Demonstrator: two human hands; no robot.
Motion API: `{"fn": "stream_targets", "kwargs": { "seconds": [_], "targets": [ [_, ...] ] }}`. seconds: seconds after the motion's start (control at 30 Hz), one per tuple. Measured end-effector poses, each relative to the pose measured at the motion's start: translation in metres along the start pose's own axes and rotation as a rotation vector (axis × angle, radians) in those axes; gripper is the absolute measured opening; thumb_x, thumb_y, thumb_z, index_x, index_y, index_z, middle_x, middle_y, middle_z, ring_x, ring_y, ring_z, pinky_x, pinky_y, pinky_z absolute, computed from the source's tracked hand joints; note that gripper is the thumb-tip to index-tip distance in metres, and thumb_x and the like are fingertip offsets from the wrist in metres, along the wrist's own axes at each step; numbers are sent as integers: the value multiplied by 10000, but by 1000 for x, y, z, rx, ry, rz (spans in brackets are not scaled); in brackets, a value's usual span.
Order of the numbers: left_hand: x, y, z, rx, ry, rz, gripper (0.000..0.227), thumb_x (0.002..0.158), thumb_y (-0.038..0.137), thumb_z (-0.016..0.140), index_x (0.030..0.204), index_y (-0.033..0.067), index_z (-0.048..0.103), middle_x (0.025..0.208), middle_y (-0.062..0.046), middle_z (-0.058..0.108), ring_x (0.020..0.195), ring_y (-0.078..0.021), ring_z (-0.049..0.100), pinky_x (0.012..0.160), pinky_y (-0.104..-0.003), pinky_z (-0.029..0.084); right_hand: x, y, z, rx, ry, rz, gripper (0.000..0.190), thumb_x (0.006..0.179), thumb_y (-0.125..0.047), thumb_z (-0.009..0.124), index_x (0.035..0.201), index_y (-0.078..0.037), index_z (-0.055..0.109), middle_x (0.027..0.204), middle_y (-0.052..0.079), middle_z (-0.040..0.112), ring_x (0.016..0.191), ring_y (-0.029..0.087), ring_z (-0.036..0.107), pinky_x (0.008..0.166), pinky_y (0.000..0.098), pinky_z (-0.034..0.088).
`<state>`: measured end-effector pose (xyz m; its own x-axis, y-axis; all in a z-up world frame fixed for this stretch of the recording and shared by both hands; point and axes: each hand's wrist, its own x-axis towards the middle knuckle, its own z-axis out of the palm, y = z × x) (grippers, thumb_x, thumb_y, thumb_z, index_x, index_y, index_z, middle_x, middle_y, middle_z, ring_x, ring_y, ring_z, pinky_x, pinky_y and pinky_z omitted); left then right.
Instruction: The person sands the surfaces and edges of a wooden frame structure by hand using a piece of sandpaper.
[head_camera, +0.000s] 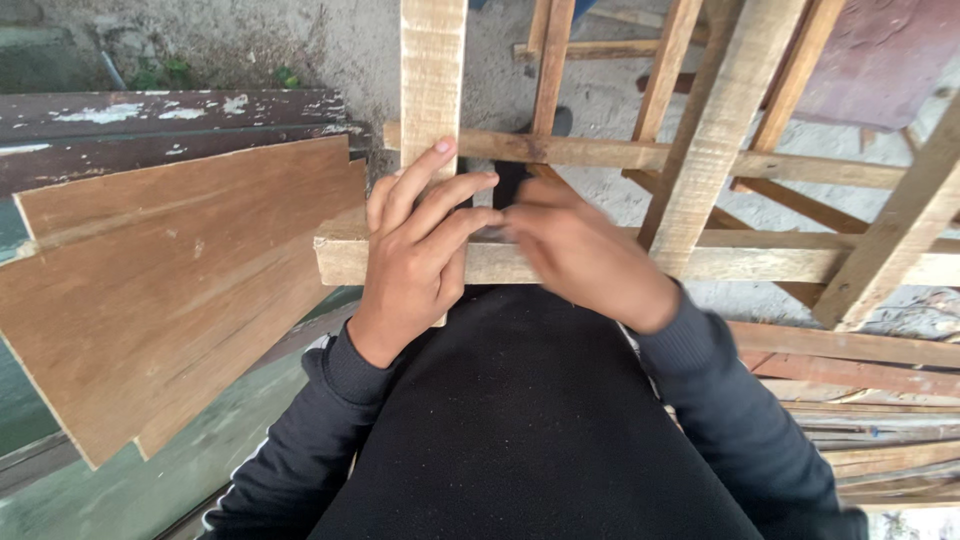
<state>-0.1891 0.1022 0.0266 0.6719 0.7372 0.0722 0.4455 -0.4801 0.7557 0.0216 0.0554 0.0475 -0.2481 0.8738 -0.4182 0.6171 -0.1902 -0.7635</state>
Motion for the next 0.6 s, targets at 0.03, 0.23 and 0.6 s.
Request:
{"fn": "stream_targets", "kwargs": {
  "seconds": [0.03, 0.23, 0.6],
  "targets": [
    [0, -1, 0, 9, -4, 1, 238, 957, -34, 620, 1045, 121, 778, 1384, -7, 677, 1504, -271, 415, 1161, -441, 321, -6, -1, -5, -149, 127, -67, 131, 963, -25, 671, 1081, 7, 717, 1005, 139, 639, 907, 280, 644, 814, 395, 551],
    [-5, -2, 4, -11, 25, 24, 222, 947, -25, 632, 1021, 123, 780, 1357, -2, 683, 1501, -267, 410, 1193, -454, 302, -84, 25, -23, -558, 408, -95, 286, 874, 65, 666, 1155, 70, 722, 893, 159, 599, 793, 288, 570, 728, 397, 523],
    [-4, -5, 8, 11, 42, 38, 313, 905, -83, 588, 1013, 142, 777, 1354, 10, 682, 1517, -260, 380, 1217, -456, 270, -83, 47, 20, -561, 732, -1, 271, 981, -8, 709, 1249, 16, 738, 855, 93, 585, 754, 257, 586, 670, 381, 488]
  ]
}}
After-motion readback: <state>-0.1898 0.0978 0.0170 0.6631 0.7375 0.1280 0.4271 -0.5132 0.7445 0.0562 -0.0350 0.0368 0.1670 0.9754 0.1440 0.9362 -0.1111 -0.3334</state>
